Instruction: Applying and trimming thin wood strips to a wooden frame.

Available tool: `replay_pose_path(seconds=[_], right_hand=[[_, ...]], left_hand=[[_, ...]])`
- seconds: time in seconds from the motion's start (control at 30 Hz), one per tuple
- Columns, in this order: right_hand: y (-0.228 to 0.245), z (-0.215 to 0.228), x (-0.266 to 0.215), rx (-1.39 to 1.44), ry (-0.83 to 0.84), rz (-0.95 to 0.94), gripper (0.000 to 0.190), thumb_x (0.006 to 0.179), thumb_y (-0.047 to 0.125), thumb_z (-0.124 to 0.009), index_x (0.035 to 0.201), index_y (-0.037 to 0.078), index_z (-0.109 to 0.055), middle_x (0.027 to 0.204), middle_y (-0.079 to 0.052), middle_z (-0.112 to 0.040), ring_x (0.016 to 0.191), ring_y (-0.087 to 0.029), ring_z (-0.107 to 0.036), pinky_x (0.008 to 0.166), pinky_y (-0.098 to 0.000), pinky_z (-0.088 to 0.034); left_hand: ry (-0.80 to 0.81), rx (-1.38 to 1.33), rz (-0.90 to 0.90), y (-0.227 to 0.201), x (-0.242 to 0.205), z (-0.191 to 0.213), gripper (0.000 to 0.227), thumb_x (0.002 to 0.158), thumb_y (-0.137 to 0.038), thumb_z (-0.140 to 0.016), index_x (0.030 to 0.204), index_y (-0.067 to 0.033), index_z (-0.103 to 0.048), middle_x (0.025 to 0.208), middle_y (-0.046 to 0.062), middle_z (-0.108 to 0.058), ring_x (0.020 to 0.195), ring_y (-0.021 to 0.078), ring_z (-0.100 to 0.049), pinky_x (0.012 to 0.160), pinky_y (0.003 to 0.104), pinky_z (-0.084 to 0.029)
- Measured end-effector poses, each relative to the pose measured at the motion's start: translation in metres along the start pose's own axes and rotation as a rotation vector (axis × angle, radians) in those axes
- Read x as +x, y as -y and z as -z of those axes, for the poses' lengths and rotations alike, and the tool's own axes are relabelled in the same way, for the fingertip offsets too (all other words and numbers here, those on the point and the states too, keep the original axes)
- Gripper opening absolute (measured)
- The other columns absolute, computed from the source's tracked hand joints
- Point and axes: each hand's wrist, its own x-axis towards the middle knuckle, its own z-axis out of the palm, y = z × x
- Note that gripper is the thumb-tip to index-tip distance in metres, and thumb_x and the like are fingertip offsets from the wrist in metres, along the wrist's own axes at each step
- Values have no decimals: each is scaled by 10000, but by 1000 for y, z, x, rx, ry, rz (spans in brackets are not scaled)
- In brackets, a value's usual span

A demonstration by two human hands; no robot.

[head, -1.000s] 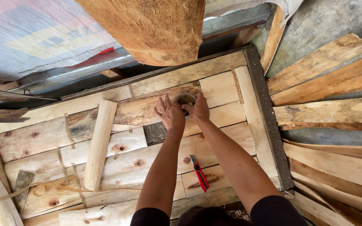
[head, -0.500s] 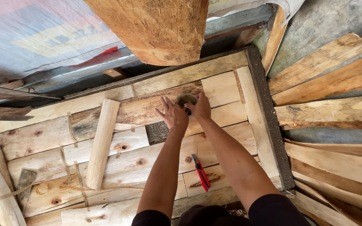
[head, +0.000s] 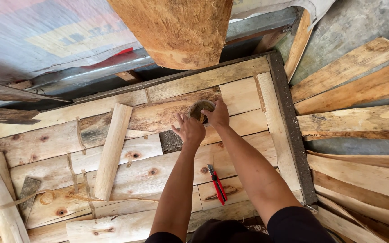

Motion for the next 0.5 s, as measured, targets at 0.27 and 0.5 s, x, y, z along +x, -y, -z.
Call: replay_pose_path(seconds=[0.27, 0.5], right_hand=[[9, 5, -4, -1, 35, -59, 687, 773, 444, -886, 1243, 48, -578, 1240, -160, -600, 1113, -327, -634, 908, -462, -549], [-1, -6, -1, -24, -8, -18, 676, 800, 465, -853, 1260, 61, -569, 1242, -161, -593, 1113, -341, -630, 893, -469, -548]], left_hand=[[97, -137, 51, -4, -15, 21, 332, 949, -263, -550, 1127, -43, -725, 1596, 188, -404, 1594, 369, -109, 1168, 776, -103], [-6, -414, 98, 14, -29, 19, 281, 910, -292, -681, 1085, -86, -757, 1447, 209, -525, 1480, 390, -269, 1074, 718, -240]])
